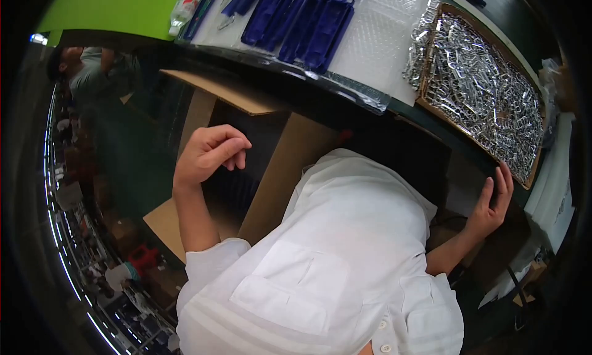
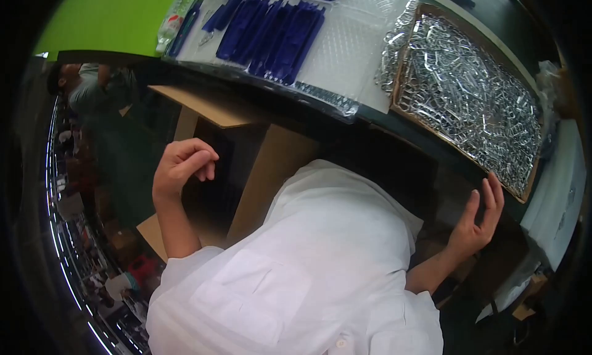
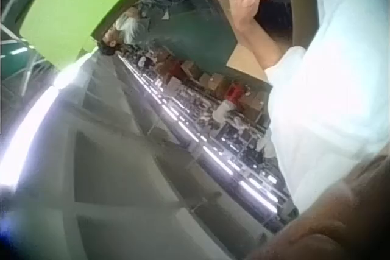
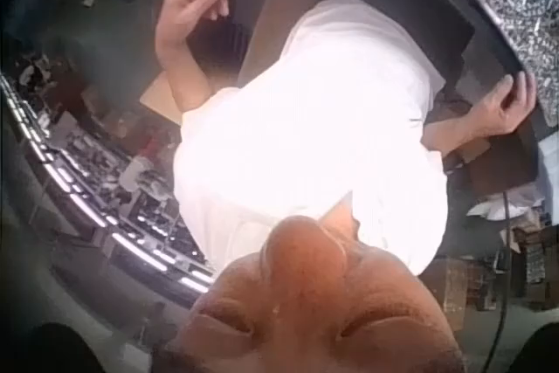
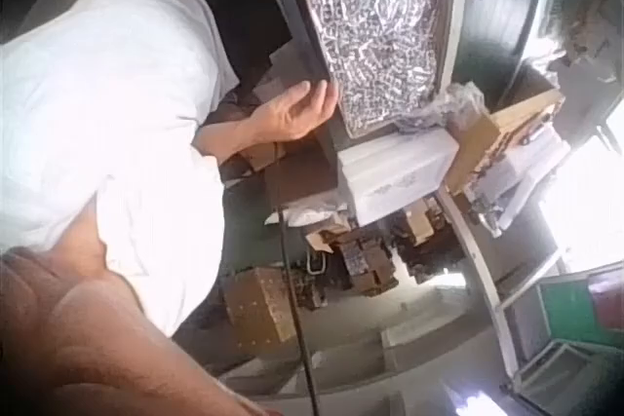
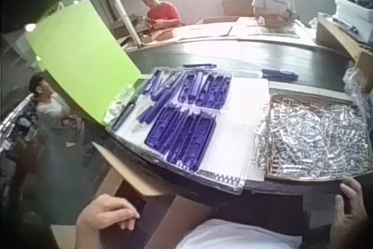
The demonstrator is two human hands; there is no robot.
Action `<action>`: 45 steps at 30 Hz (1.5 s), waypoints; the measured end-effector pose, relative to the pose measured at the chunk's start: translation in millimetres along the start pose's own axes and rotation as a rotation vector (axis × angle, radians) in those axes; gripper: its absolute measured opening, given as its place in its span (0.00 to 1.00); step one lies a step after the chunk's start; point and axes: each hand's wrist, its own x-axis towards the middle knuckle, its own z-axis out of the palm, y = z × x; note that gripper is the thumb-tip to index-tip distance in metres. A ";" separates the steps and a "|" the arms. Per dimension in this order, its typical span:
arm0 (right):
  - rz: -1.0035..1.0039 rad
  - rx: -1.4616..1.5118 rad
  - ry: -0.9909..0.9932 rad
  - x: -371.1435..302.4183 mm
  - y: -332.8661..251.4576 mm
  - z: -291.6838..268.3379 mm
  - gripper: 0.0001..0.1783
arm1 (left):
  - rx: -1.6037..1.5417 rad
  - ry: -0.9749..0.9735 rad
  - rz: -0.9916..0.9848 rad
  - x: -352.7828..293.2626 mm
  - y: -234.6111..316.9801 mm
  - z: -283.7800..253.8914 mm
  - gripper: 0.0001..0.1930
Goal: The person assembles a spring-loaded component into a blue plastic casing by hand.
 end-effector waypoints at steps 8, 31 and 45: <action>-0.004 -0.100 0.042 72.1 12.4 58.4 0.17 | 0.934 0.125 -0.519 -84.0 -331.7 4.6 0.17; 0.115 -0.209 -0.297 107.9 26.7 66.7 0.21 | 0.373 0.609 -0.522 -16.3 -415.3 5.5 0.25; 0.002 -0.107 -0.051 91.1 -7.5 61.8 0.12 | 0.073 0.549 0.267 -103.2 -54.2 51.4 0.13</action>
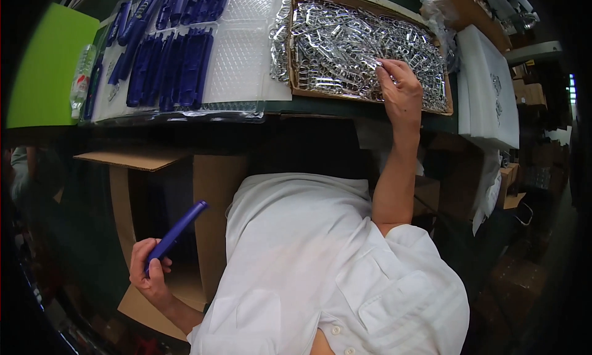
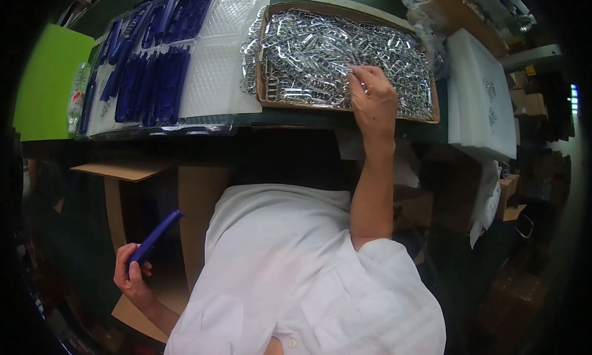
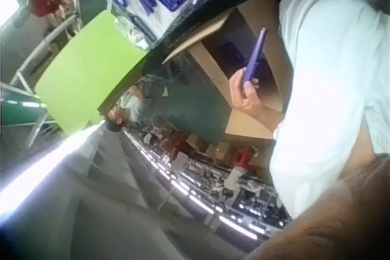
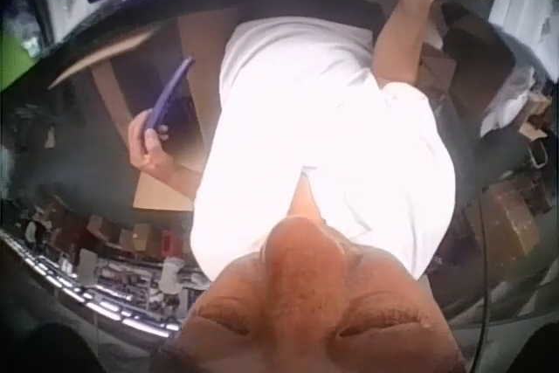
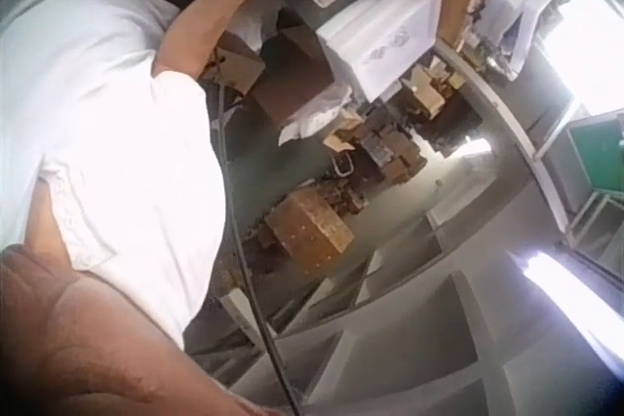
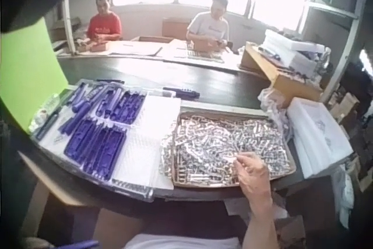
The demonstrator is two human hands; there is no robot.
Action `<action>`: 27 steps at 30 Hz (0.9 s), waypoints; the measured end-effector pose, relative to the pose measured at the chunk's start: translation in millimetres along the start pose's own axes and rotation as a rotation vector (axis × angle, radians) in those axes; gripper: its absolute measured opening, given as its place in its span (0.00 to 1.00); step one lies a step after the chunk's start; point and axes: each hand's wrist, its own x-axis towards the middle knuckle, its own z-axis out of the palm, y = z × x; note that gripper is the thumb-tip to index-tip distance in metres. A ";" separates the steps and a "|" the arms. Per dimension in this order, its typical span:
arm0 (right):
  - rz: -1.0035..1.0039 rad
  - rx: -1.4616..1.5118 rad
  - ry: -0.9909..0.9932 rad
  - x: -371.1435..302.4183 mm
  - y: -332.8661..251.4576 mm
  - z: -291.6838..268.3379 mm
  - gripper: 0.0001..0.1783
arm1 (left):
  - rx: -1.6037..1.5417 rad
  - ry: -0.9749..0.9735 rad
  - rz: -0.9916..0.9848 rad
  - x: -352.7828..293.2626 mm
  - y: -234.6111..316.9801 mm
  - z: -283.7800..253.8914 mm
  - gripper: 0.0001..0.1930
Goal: The person assembles a spring-loaded component into a blue plastic casing by hand.
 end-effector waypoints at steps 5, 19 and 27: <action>0.249 0.405 -0.029 -7.4 17.7 -17.1 0.14 | -0.306 -0.442 0.023 56.0 32.1 54.7 0.07; 0.365 0.609 0.042 -32.1 29.1 -47.9 0.15 | -0.359 -1.025 0.227 143.6 96.6 204.2 0.06; 0.335 0.808 0.179 -46.4 3.9 -49.4 0.14 | -0.230 -1.307 0.288 145.7 113.7 226.9 0.11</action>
